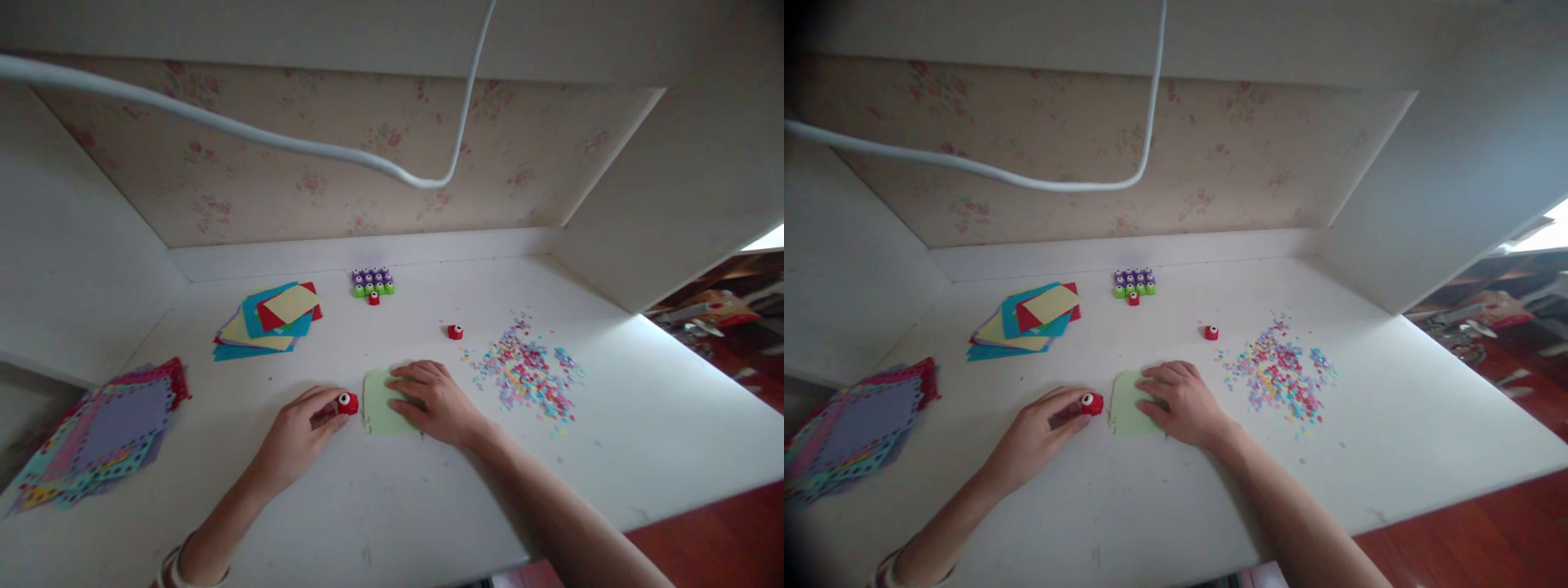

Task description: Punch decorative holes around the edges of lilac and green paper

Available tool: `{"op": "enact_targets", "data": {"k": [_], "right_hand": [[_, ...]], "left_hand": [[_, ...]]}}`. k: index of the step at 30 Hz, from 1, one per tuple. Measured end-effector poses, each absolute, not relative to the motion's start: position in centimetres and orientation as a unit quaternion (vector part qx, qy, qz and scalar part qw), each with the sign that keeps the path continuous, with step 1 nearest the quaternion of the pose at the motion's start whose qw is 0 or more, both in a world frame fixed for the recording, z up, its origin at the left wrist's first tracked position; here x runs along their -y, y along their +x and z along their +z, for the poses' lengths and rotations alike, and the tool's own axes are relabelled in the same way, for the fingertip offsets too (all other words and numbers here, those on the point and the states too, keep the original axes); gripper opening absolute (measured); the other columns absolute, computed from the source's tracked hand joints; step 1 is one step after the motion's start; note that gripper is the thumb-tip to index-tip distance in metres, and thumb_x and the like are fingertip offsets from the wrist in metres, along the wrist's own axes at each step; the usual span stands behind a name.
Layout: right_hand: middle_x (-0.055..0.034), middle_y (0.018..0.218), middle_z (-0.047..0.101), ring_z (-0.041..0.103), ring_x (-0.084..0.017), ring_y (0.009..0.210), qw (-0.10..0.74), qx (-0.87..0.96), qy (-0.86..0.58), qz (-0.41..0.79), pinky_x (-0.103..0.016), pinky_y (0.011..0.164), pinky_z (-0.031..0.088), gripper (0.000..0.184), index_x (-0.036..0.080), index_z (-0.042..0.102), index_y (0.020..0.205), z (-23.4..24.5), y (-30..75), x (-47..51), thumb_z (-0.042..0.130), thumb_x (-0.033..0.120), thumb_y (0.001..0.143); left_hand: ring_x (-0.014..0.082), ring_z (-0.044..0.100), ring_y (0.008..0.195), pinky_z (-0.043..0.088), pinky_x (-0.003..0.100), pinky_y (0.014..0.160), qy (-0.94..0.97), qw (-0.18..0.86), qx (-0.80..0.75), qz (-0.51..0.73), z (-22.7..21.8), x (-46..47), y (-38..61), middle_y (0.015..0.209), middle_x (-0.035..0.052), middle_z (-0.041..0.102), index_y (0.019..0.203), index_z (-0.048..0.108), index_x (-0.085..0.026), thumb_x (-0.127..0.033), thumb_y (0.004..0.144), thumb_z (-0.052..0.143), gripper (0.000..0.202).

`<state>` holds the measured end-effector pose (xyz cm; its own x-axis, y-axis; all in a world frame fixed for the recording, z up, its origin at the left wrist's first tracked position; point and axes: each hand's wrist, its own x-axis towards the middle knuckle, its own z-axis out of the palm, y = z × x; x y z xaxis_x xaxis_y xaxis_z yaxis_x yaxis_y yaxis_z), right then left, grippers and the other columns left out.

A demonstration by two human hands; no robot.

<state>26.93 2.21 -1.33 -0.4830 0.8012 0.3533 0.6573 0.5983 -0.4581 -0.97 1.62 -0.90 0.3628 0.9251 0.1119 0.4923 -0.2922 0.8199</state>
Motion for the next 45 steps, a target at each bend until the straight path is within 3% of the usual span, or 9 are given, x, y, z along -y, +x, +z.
{"op": "enact_targets", "data": {"k": [8,13,17,23,30,34,39,42,45], "right_hand": [[-0.009,0.131,0.062,0.06,-0.021,0.118,0.379,0.796,-0.38,0.28,-0.038,0.099,0.051,0.045,0.025,0.053,0.136,1.0,23.6,0.0,0.061,0.031,0.093],[-0.0054,0.116,0.071,0.067,-0.017,0.105,0.406,0.769,-0.377,0.318,-0.03,0.092,0.054,0.024,0.025,0.068,0.117,1.7,21.8,1.0,0.058,0.025,0.094],[-0.005,0.107,0.074,0.07,-0.019,0.097,0.438,0.706,-0.467,0.302,-0.033,0.087,0.056,0.017,0.025,0.072,0.105,1.1,23.9,0.9,0.062,0.03,0.091],[-0.0096,0.098,0.077,0.073,-0.026,0.095,0.516,0.496,-0.646,0.265,-0.042,0.087,0.057,0.034,0.021,0.068,0.106,-1.0,32.7,-0.1,0.066,0.046,0.084],[-0.013,0.098,0.077,0.073,-0.029,0.093,0.495,0.464,-0.701,0.219,-0.042,0.083,0.057,0.048,0.018,0.067,0.111,-1.6,38.2,-0.6,0.068,0.053,0.078],[-0.0115,0.098,0.077,0.073,-0.027,0.092,0.49,0.487,-0.7,0.182,-0.039,0.081,0.057,0.044,0.02,0.069,0.109,-0.9,37.4,-1.8,0.065,0.052,0.08],[-0.0101,0.096,0.077,0.073,-0.024,0.087,0.408,0.552,-0.723,0.075,-0.035,0.079,0.055,0.039,0.02,0.071,0.106,-0.3,37.1,-5.4,0.055,0.05,0.087],[-0.0101,0.095,0.076,0.072,-0.024,0.082,0.37,0.575,-0.727,0.057,-0.038,0.081,0.054,0.032,0.02,0.074,0.097,-0.6,37.2,-7.1,0.06,0.046,0.084],[-0.0126,0.108,0.072,0.068,-0.028,0.096,0.357,0.586,-0.727,0.029,-0.045,0.09,0.05,0.033,0.02,0.073,0.1,-0.5,36.4,-7.0,0.058,0.044,0.086]], "left_hand": [[0.0152,0.069,0.082,0.059,0.028,0.08,0.74,0.301,-0.481,0.361,-0.4,-0.5,0.4,0.101,0.0006,0.073,0.117,0.064,-0.025,-0.03,0.087,0.068,0.031],[0.0151,0.068,0.083,0.059,0.026,0.077,0.768,0.282,-0.457,0.349,-0.4,0.0,1.1,0.1,0.0002,0.073,0.119,0.062,-0.027,-0.032,0.088,0.067,0.032],[0.0162,0.068,0.088,0.058,0.028,0.08,0.788,0.254,-0.455,0.327,-1.1,0.0,0.6,0.109,0.0024,0.068,0.115,0.064,-0.026,-0.032,0.09,0.062,0.026],[0.0221,0.063,0.101,0.053,0.04,0.092,0.831,0.186,-0.453,0.264,-2.3,0.1,0.2,0.11,0.0048,0.064,0.104,0.069,-0.024,-0.031,0.092,0.058,0.018],[0.0225,0.063,0.095,0.05,0.043,0.09,0.84,0.171,-0.463,0.225,-2.0,0.3,1.5,0.104,0.0038,0.065,0.101,0.07,-0.024,-0.028,0.091,0.061,0.014],[0.0216,0.063,0.091,0.048,0.042,0.086,0.84,0.162,-0.471,0.216,-1.6,0.4,2.0,0.099,0.0028,0.066,0.095,0.07,-0.024,-0.024,0.091,0.058,0.012],[0.0217,0.062,0.088,0.046,0.041,0.082,0.841,0.156,-0.473,0.209,-1.3,0.6,2.2,0.095,0.0028,0.066,0.091,0.069,-0.024,-0.024,0.093,0.055,0.014],[0.0221,0.063,0.089,0.046,0.041,0.082,0.839,0.165,-0.473,0.214,-1.4,0.6,2.1,0.097,0.0031,0.066,0.093,0.068,-0.023,-0.024,0.093,0.055,0.013],[0.0225,0.063,0.092,0.046,0.041,0.082,0.83,0.178,-0.476,0.229,-1.6,0.5,1.8,0.1,0.0043,0.067,0.099,0.066,-0.022,-0.022,0.092,0.054,0.013]]}}
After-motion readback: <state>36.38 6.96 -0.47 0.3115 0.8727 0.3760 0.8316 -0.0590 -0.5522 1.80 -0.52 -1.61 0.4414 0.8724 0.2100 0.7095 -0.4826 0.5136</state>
